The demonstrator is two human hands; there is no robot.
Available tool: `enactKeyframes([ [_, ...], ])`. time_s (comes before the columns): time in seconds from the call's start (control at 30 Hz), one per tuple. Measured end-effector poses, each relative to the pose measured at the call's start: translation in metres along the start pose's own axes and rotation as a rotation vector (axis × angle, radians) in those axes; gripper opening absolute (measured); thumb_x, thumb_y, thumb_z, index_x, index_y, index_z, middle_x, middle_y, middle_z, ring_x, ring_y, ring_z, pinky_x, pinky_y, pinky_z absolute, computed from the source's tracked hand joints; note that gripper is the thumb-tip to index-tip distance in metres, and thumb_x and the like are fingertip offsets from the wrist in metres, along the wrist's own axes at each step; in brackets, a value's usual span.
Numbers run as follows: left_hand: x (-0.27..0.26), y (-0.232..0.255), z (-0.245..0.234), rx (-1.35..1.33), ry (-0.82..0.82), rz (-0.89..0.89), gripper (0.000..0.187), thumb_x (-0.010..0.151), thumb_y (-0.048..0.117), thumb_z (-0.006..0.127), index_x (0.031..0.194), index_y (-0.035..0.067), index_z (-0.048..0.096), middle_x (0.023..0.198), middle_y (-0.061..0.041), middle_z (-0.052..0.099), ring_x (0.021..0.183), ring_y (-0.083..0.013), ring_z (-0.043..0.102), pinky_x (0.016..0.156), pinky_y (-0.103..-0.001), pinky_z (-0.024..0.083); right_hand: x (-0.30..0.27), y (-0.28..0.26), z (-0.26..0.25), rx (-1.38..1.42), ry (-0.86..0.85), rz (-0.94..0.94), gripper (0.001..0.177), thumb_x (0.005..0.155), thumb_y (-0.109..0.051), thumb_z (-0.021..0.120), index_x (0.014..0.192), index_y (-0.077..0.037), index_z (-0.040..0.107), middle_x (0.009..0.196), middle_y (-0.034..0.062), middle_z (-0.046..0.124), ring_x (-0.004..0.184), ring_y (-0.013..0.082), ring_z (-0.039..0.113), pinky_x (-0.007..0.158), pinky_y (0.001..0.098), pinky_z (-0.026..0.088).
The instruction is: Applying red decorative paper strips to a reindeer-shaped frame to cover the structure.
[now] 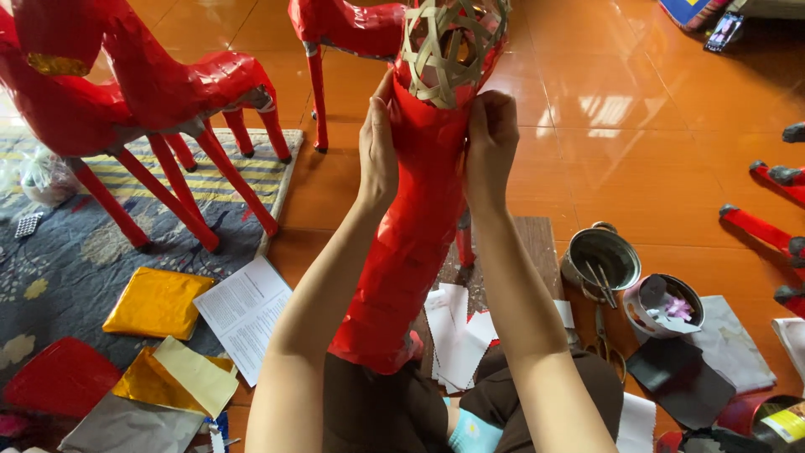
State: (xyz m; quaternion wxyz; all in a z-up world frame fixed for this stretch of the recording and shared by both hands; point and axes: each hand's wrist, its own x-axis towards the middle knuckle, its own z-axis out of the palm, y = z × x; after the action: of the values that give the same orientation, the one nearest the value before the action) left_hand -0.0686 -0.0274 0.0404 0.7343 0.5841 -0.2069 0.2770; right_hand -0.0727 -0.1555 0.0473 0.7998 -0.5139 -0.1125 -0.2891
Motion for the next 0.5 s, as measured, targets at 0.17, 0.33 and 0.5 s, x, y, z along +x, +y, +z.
enactKeyframes([
  [0.17,0.007,0.014,-0.002,0.070,-0.022,-0.185,0.073,0.095,0.062,0.024,0.147,0.012,0.038,0.154,-0.017,0.037,0.145,-0.0276,0.032,0.119,-0.038,0.028,0.004,-0.004,0.002,0.073,-0.043,0.059,0.009,0.095,-0.014,0.056,0.086,-0.010,0.054,0.080,0.0011,0.055,0.076,0.0099,0.048,0.067,0.0242,0.040],
  [0.33,0.015,0.009,-0.009,0.096,-0.110,-0.186,0.070,0.098,0.056,0.022,0.148,0.009,0.035,0.157,-0.016,0.030,0.150,-0.0262,0.017,0.123,-0.037,0.012,0.006,0.000,0.000,0.111,-0.117,0.053,0.012,0.097,-0.020,0.055,0.090,-0.010,0.054,0.081,0.0003,0.053,0.073,0.0089,0.046,0.064,0.0241,0.039],
  [0.5,0.018,-0.008,-0.019,-0.068,-0.177,-0.247,0.059,0.100,0.050,0.039,0.150,0.018,0.033,0.158,-0.011,0.030,0.147,-0.0217,0.027,0.121,-0.035,0.025,0.005,-0.002,0.004,0.132,-0.071,0.101,0.014,0.097,-0.016,0.057,0.084,-0.012,0.053,0.077,0.0005,0.053,0.070,0.0082,0.045,0.062,0.0238,0.039],
])
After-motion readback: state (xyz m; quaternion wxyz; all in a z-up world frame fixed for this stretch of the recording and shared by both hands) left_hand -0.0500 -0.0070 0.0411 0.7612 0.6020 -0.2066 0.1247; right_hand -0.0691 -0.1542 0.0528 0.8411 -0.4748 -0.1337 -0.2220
